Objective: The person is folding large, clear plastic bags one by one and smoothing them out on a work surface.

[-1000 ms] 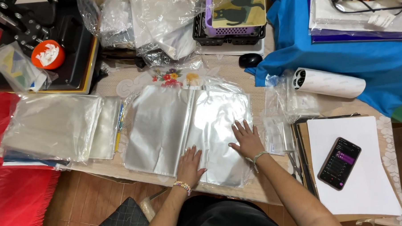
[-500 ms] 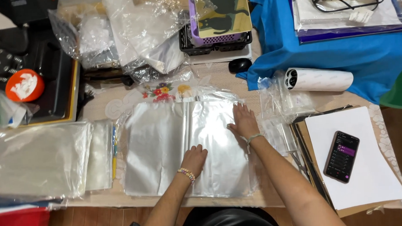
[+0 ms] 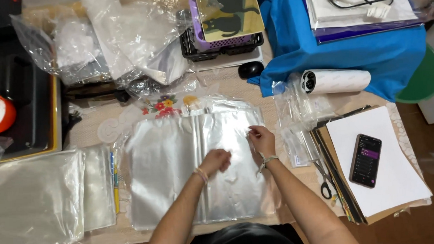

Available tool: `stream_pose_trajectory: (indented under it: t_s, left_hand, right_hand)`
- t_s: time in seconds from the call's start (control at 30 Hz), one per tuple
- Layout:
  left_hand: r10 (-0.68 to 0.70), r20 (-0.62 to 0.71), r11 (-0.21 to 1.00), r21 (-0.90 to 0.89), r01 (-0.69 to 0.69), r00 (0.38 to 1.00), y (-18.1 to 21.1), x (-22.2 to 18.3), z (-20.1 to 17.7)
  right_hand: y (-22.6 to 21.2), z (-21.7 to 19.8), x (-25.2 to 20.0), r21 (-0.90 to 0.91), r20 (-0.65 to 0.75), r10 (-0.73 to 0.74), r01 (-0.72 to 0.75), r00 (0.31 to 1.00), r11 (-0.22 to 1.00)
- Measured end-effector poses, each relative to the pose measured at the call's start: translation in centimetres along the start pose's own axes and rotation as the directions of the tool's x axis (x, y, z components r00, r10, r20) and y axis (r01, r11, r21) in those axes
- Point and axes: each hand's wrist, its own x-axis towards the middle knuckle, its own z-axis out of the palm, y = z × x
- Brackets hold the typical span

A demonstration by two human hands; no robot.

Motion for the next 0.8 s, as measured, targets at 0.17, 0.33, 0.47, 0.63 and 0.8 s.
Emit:
stream_pose_trajectory:
  t_s: [0.17,0.33,0.47,0.63,0.8]
  left_hand:
    - [-0.236,0.155,0.493,-0.832,0.255,0.959,3.9,2.3,-3.5]
    - [-0.307,0.052,0.591,-0.772,0.233,0.950,2.1,5.1,-2.8]
    - [-0.336,0.012,0.576,-0.789,0.215,0.942,1.0,5.4,-1.9]
    - [-0.306,0.007,0.559,-0.808,0.186,0.952,0.1,5.6,-1.2]
    - [-0.302,-0.034,0.556,-0.818,0.148,0.953,-1.5,6.5,-0.1]
  right_hand:
    - [0.5,1.0,-3.8,-0.321,0.282,-0.563,0.630,0.777,0.708]
    - [-2.9,-1.6,-1.6,-0.188,0.276,-0.560,0.616,0.781,0.765]
    - [-2.3,-1.8,3.6,-0.481,0.321,-0.281,0.411,0.904,0.774]
    - [-1.6,-1.8,2.7,-0.524,0.384,-0.249,0.432,0.889,0.734]
    - [-1.4,-1.7,1.9,-0.507,0.360,-0.198,0.369,0.912,0.779]
